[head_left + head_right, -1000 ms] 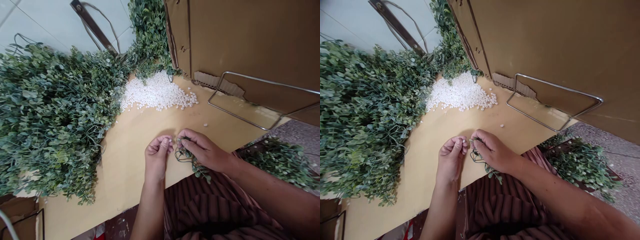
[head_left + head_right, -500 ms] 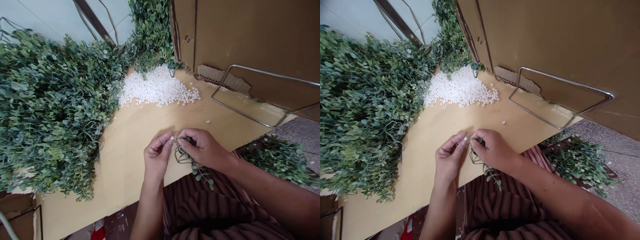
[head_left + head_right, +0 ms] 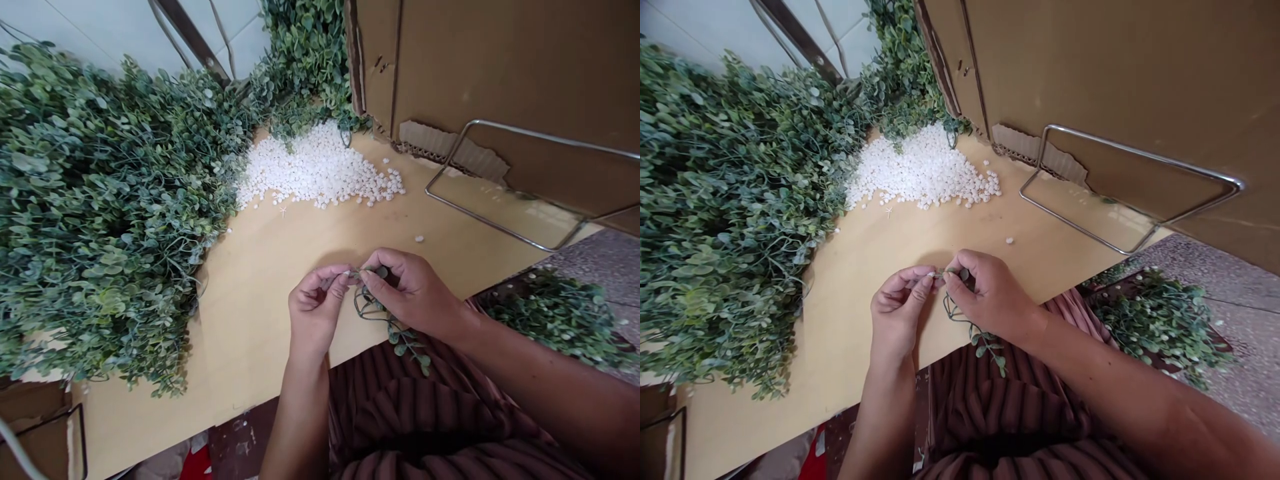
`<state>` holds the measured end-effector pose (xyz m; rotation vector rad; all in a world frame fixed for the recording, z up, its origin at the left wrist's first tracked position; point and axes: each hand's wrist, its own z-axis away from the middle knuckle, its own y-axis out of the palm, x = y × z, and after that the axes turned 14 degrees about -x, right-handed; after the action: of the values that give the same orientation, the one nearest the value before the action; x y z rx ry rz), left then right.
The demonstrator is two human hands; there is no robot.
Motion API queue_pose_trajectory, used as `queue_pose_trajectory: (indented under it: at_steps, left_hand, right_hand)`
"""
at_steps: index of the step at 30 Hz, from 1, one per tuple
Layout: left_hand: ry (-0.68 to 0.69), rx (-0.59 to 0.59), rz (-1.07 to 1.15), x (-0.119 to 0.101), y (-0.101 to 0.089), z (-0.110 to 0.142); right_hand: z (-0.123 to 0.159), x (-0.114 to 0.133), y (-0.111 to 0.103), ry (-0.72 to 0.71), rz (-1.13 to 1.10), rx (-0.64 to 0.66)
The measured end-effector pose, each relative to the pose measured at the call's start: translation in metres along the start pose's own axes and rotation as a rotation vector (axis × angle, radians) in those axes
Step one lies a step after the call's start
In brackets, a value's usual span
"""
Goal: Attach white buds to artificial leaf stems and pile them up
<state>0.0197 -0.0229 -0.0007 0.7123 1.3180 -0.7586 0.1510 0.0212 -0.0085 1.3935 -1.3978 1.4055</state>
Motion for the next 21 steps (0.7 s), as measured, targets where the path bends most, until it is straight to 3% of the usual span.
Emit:
queue_pose_trajectory:
  at_steps: [21]
  left_hand:
    - [0.075,0.034,-0.063,0.0021,-0.0022,-0.0044]
  right_hand:
    - [0.0019,0.0013,0.0011,0.000,0.097,-0.040]
